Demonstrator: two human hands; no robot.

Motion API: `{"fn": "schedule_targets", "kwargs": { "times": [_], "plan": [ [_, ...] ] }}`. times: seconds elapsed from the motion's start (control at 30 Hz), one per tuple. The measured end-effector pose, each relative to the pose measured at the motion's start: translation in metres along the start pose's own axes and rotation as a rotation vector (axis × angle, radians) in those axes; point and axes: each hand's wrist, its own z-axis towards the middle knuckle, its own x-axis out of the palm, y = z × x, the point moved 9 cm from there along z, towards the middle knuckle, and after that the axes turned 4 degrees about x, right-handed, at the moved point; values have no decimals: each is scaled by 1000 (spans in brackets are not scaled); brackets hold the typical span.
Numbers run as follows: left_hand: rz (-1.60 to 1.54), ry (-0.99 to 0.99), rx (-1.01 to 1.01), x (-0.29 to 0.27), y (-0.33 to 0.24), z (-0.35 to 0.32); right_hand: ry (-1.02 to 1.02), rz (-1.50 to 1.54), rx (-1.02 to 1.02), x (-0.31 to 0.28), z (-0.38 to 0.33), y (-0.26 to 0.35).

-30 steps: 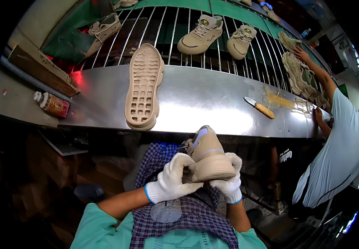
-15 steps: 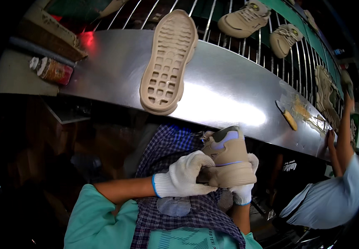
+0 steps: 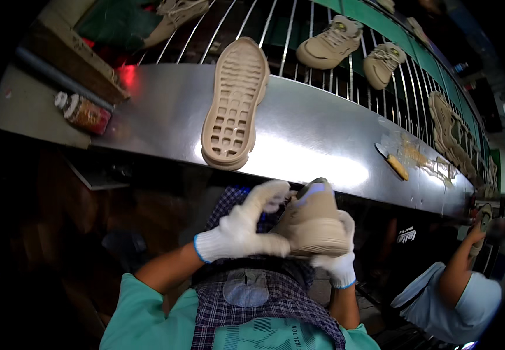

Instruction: The person picks up shoes and soles from a conveyor belt, wipes the contact surfaces with a cloth, and presses the soles onto the shoes by hand. They handle shoes one at a time, turning them over to inspect the edges before placing them back onto the moving belt.

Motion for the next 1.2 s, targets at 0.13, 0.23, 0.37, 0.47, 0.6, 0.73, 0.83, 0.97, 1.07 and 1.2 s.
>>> {"fn": "schedule_targets", "kwargs": {
  "times": [0.13, 0.23, 0.37, 0.47, 0.6, 0.73, 0.83, 0.97, 1.07, 1.2],
  "plan": [
    [-495, -106, -98, -4, 5, 25, 115, -420, -449, 65, -33, 53],
    [-589, 219, -23, 15, 17, 43, 208, -417, -632, 92, -44, 76],
    [-738, 336, -88, 29, 30, 32, 137, -322, -617, 83, -53, 63],
    [-794, 231, -346, 35, 55, 14, 126, -307, -570, 75, -53, 58],
    [-783, 223, -385, 42, 49, 16, 116, -331, -546, 68, -51, 65],
    [-711, 166, -358, 43, 38, 15, 84, -335, -623, 64, -54, 72],
    [-547, 115, -230, 47, -14, 21, 74, -421, -824, 52, -56, 104],
    [126, -116, 300, 32, -159, 35, -234, -408, -828, 2, -25, 164],
    [175, -186, 576, 24, -211, 55, -204, 128, -746, -34, 31, 173],
    [357, -208, 649, 31, -188, 95, -20, 556, -358, -57, 86, 197]
  ]
}}
